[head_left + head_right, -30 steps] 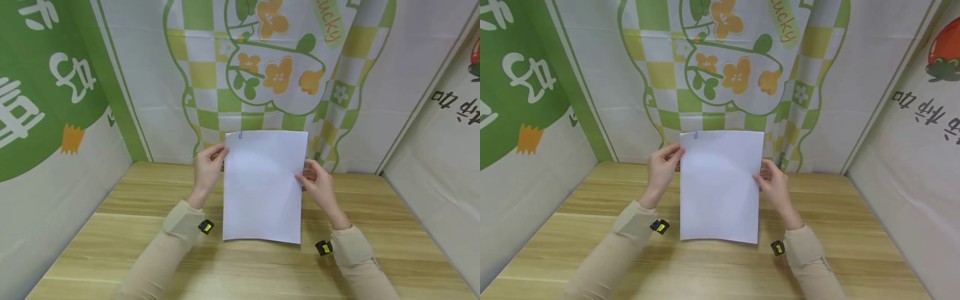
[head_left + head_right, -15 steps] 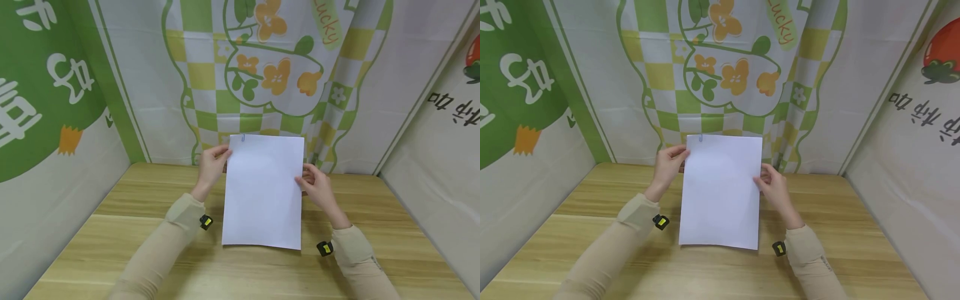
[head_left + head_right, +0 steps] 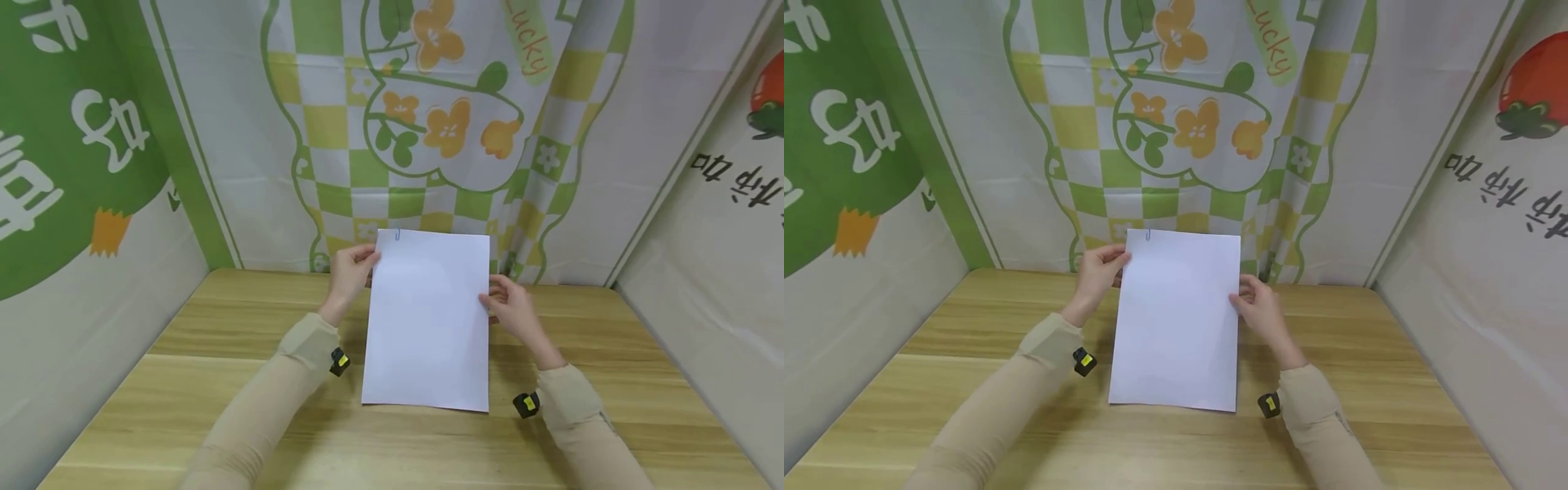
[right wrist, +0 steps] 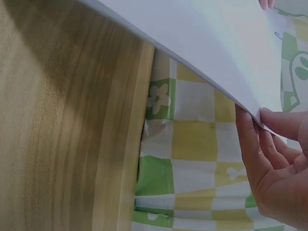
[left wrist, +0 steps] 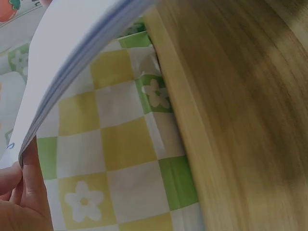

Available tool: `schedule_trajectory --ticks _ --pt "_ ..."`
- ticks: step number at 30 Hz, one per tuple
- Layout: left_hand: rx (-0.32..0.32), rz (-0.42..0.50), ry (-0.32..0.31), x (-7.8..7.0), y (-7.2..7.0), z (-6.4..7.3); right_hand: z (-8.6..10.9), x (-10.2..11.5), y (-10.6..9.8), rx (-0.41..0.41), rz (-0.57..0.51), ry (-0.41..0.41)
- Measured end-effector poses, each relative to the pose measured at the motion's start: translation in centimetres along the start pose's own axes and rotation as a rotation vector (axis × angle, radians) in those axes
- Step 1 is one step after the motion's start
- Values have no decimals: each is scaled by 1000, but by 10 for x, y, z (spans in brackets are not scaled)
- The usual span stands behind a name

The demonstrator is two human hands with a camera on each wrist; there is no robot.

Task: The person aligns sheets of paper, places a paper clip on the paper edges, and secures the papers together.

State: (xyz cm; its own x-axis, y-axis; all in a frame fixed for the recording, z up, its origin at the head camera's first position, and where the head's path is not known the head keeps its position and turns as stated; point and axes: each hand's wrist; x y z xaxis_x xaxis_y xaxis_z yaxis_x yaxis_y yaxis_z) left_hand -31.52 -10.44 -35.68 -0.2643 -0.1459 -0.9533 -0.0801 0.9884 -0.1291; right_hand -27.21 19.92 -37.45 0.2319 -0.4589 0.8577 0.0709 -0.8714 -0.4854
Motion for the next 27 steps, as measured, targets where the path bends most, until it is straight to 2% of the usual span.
schedule_trajectory --ticks 6,16,27 --pt "5 -14 -45 8 3 -3 -6 -7 0 27 -68 86" --pt "8 -47 -64 21 8 -11 -12 -12 3 25 -64 144" --pt "32 -7 -112 31 10 -14 -16 -15 6 50 -48 217"
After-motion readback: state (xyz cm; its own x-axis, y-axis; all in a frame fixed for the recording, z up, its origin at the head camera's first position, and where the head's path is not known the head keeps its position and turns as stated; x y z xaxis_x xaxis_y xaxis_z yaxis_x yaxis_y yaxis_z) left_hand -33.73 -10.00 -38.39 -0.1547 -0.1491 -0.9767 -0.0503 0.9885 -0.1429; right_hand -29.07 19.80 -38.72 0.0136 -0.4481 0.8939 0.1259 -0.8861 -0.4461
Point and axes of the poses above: each hand's wrist, its own z-axis away from the middle knuckle, its own y-axis out of the palm, x = y × z, and after that the axes turned 3 degrees about x, right-handed
